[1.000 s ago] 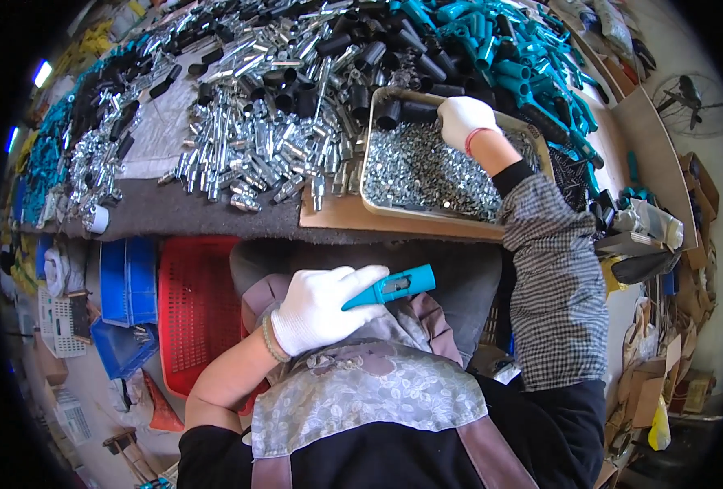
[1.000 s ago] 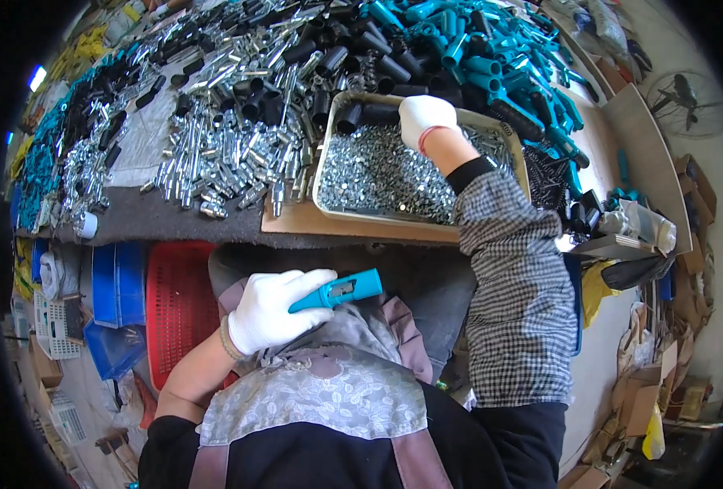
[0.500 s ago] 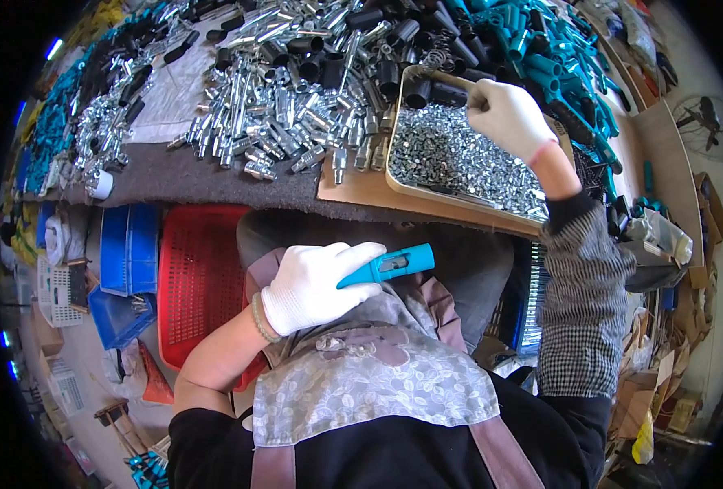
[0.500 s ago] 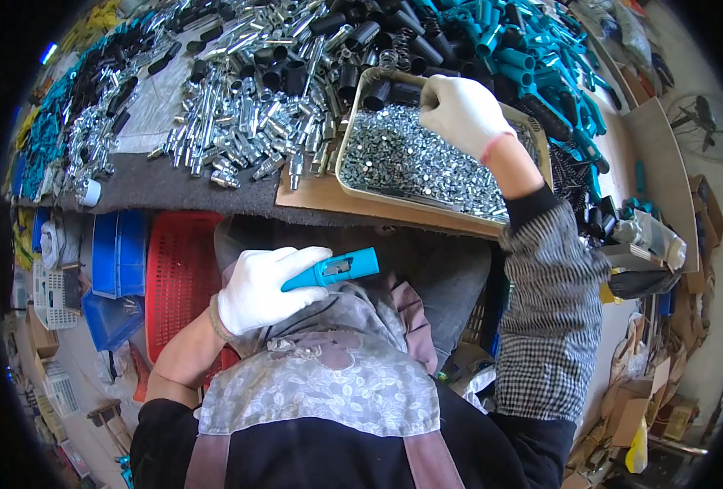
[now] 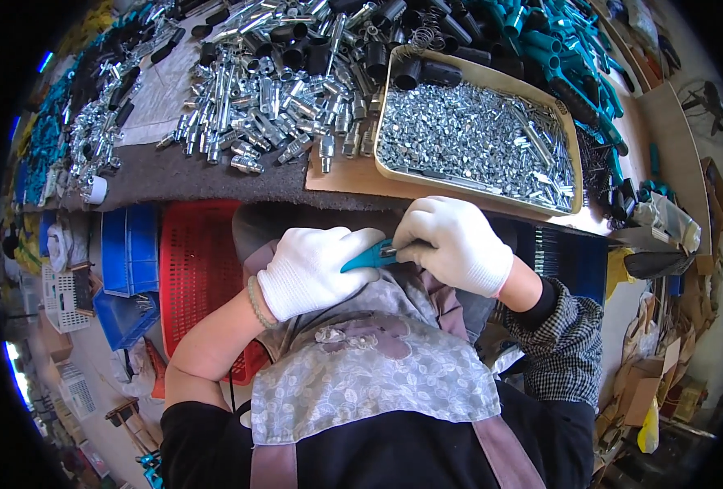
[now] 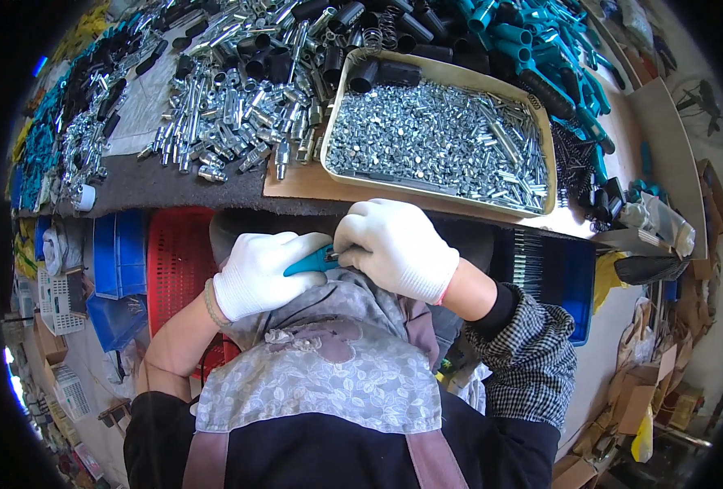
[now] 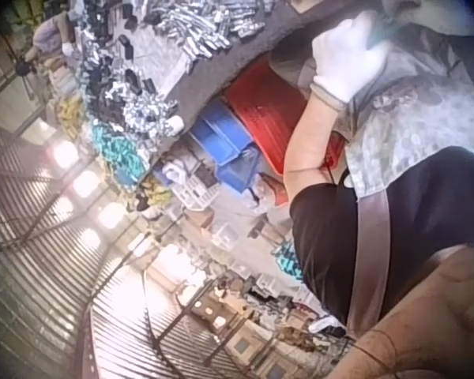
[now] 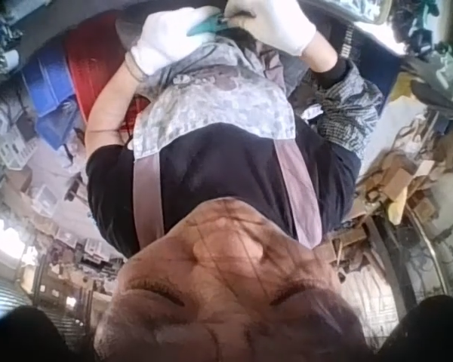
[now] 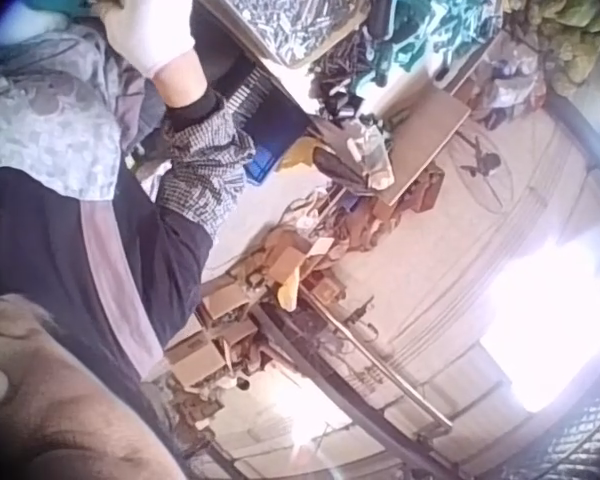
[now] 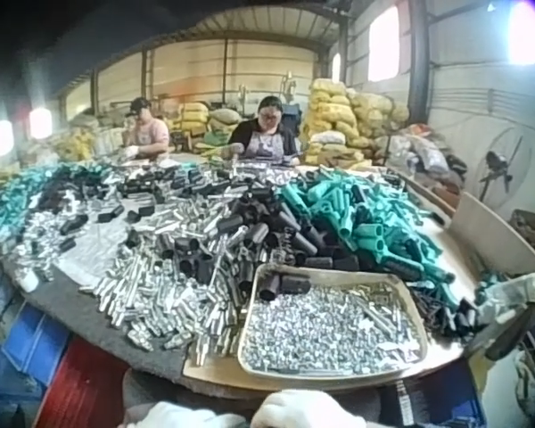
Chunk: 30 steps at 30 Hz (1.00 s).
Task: Assembling metal tubes and plastic handles into completed hardware units.
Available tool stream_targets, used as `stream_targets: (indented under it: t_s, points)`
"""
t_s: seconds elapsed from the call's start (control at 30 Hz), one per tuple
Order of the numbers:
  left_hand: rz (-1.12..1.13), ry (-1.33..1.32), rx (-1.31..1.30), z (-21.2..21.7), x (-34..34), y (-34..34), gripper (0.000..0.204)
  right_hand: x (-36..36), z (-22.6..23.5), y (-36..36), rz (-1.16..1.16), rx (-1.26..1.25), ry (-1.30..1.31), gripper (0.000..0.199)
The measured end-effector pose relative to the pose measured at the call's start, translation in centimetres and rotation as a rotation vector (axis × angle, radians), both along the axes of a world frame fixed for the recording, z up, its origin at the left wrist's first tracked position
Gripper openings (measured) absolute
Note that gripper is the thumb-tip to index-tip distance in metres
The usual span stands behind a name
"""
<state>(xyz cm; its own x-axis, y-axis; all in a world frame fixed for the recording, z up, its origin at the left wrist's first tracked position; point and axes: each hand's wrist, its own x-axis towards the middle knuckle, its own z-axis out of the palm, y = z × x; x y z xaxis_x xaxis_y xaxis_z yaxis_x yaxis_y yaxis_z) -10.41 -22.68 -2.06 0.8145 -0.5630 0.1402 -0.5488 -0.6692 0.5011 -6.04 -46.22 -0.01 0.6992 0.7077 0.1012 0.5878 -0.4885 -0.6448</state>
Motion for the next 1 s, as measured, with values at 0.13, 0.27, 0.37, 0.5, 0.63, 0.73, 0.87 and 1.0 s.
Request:
stream_targets:
  t_s: [0.13, 0.27, 0.37, 0.5, 0.63, 0.73, 0.87, 1.0]
  points:
    - [0.002, -0.033, -0.03, -0.5, -0.2, -0.1, 0.039, -0.2, -0.8, 0.6, 0.141, 0.028, -0.18, 0.01]
    - [-0.005, -0.059, -0.017, -1.3, -0.3, -0.2, 0.038, -2.7, -0.1, 2.3, 0.083, -0.41, -0.483, 0.011]
    - [-0.051, -0.057, 0.056, -1.4, -0.9, -0.2, 0.038, -2.0, 0.6, 2.7, 0.089, -0.442, -0.175, 0.011]
    - [-0.058, -0.081, 0.024, -1.2, -1.2, -0.4, 0.038, -0.3, 0.4, 1.5, 0.114, -0.283, 0.153, 0.021]
    - [-0.055, -0.127, -0.024, 0.1, -1.4, -0.1, 0.041, 2.3, -0.3, 0.3, 0.148, -0.312, 0.737, 0.056]
    - [-0.114, -0.088, 0.002, 0.7, -1.8, 0.0, 0.047, 1.2, -2.2, -0.2, 0.179, -0.246, 0.874, 0.054]
    - [-0.113, -0.097, 0.011, 1.0, -1.9, -0.2, 0.048, -0.2, -2.4, -0.4, 0.139, -0.113, 0.684, 0.051]
    - [-0.155, -0.081, -0.002, 1.4, -1.1, -0.1, 0.049, -1.1, -0.9, -0.1, 0.009, -0.111, 0.543, 0.057]
